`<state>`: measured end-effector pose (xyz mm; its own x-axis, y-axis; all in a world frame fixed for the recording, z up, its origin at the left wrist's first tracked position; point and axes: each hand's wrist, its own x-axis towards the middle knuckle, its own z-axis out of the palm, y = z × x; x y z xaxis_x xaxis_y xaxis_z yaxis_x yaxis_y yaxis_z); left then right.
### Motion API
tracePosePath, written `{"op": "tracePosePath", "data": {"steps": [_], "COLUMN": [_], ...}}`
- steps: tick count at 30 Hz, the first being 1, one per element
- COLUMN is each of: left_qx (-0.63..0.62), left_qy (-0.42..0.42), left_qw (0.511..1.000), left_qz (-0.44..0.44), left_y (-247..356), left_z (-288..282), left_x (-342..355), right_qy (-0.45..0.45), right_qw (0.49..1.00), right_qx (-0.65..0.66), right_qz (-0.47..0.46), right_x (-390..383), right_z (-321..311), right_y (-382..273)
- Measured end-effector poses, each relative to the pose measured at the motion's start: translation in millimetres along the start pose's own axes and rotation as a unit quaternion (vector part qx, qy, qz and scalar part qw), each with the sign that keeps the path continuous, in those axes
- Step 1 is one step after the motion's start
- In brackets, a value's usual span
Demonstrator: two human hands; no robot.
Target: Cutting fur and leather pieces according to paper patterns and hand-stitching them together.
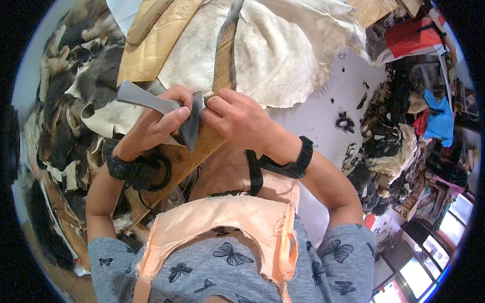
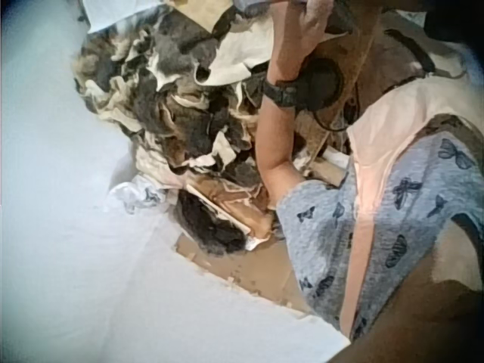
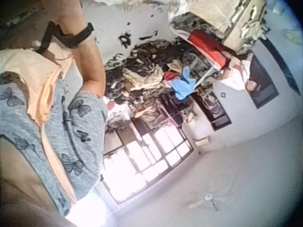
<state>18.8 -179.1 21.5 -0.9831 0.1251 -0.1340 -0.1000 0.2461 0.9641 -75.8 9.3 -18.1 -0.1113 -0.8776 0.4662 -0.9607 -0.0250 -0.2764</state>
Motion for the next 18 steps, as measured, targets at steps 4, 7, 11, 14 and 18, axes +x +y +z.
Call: {"op": "tracePosePath", "data": {"steps": [4, 7, 11, 14, 18], "left_qx": [0.032, 0.074, 0.126, 0.153, 0.174], "left_qy": [0.001, 0.01, 0.01, 0.001, -0.032], "left_qw": [0.998, 0.993, 0.986, 0.981, 0.976], "left_qz": [0.057, 0.086, 0.107, 0.117, 0.129], "left_y": [-7.9, -9.3, -8.3, -8.8, -6.4], "left_z": [1.6, 2.7, 4.5, 5.1, 3.4], "left_x": [0.6, 1.3, 0.2, -0.8, -4.1], "right_qy": [-0.004, 0.01, 0.003, -0.005, -0.029], "right_qw": [1.0, 1.0, 1.0, 1.0, 0.997], "right_qx": [-0.003, -0.001, 0.013, 0.022, 0.061], "right_qz": [-0.001, 0.002, 0.005, 0.009, 0.039], "right_x": [1.1, 0.4, 2.3, 4.6, 7.3], "right_z": [0.5, 3.5, 3.8, 3.0, 0.3], "right_y": [0.5, 0.8, 1.4, 2.7, 2.2]}}
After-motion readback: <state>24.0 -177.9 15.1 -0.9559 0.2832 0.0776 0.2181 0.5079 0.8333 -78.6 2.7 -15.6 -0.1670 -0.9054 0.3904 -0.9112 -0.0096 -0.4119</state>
